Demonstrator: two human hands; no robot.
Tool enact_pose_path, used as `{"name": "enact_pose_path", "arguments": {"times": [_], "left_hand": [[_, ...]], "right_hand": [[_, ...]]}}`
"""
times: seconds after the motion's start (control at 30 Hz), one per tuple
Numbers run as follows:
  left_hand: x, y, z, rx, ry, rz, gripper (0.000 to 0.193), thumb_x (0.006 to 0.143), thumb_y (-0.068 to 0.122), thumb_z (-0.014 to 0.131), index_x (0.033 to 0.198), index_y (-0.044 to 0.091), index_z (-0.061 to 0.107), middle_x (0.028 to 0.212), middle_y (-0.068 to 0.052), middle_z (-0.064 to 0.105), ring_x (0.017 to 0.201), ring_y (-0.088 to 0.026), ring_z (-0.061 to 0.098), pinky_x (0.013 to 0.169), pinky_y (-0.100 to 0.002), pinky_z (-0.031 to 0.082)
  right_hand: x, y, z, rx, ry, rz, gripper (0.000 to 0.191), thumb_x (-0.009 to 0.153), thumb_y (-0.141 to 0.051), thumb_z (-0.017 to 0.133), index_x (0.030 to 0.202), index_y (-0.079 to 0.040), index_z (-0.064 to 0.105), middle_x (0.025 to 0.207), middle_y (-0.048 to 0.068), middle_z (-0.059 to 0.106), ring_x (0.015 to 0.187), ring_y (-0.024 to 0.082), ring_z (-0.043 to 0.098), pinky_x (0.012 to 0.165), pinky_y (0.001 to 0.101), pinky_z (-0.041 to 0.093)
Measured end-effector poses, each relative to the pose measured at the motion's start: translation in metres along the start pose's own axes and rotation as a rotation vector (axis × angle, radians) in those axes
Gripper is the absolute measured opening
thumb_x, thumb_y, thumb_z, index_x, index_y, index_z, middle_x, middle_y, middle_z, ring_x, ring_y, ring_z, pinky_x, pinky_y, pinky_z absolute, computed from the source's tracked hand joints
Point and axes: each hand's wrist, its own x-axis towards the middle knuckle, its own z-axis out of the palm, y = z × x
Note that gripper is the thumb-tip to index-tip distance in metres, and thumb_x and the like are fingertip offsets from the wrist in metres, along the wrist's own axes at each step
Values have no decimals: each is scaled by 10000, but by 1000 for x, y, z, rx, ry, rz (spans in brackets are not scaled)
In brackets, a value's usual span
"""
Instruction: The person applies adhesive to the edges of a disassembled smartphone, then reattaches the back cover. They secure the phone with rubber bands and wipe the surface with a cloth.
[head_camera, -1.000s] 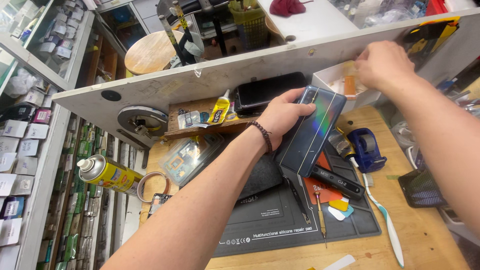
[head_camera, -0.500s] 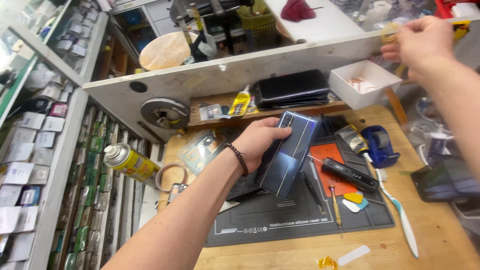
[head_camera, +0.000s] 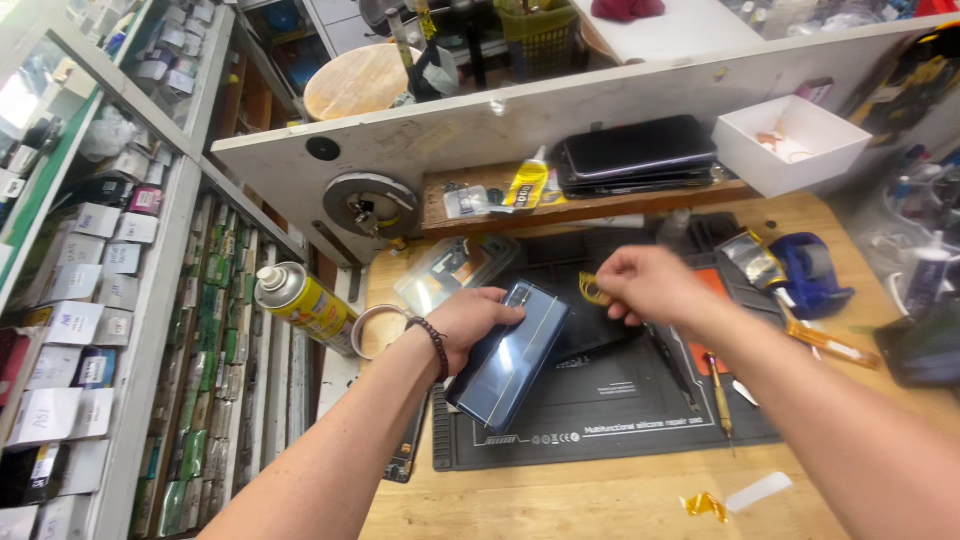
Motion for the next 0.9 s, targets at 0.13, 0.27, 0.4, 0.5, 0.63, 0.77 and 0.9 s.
{"name": "enact_pose_path", "arguments": {"times": [0.13,0.27,0.4,0.5,0.63,0.77,0.9], "left_hand": [[0,-11,-20,-1,34,-21,216,946,167,674,1124,45,681,971,-84,745,812,-192,718,738,-400,619],[2,-16,-29,-26,73,-7,213,959,226,667,1113,81,686,979,-60,741,835,-173,705,763,-384,612],[6,-16,-27,-90,-75,20,189,971,211,639,1101,78,677,958,-70,727,839,-190,700,758,-373,611],[8,-12,-20,-99,-59,11,172,982,198,622,1077,71,688,946,-70,731,818,-182,701,747,-362,610],[8,-6,-12,-36,-2,1,143,984,182,630,1054,71,685,939,-71,727,795,-167,698,724,-355,610],[10,-6,-11,-8,-48,39,107,982,183,652,1028,90,677,907,-48,704,766,-145,671,694,-344,598],[14,-11,-11,29,-21,15,91,967,172,654,1011,103,694,875,-38,724,730,-137,680,671,-334,596]], "right_hand": [[4,12,33,-395,219,-203,204,884,-259,729,994,-101,796,909,81,779,840,202,724,792,355,548],[4,11,41,-332,292,-167,213,889,-264,713,1015,-110,790,941,77,791,878,194,729,832,349,541],[3,13,41,-201,297,-249,213,887,-240,727,999,-69,786,897,56,800,824,136,711,775,305,536],[5,15,38,-8,239,-125,193,903,-211,726,1006,-61,793,888,36,761,733,125,605,633,311,504],[9,20,33,29,229,-175,178,901,-211,728,987,-64,780,866,12,750,724,89,611,606,274,506],[9,28,31,47,267,-275,175,904,-213,725,974,-56,764,876,26,756,768,92,642,680,275,523],[3,37,36,-476,284,-456,160,839,-204,771,930,-73,781,920,61,716,798,167,685,757,315,547]]}}
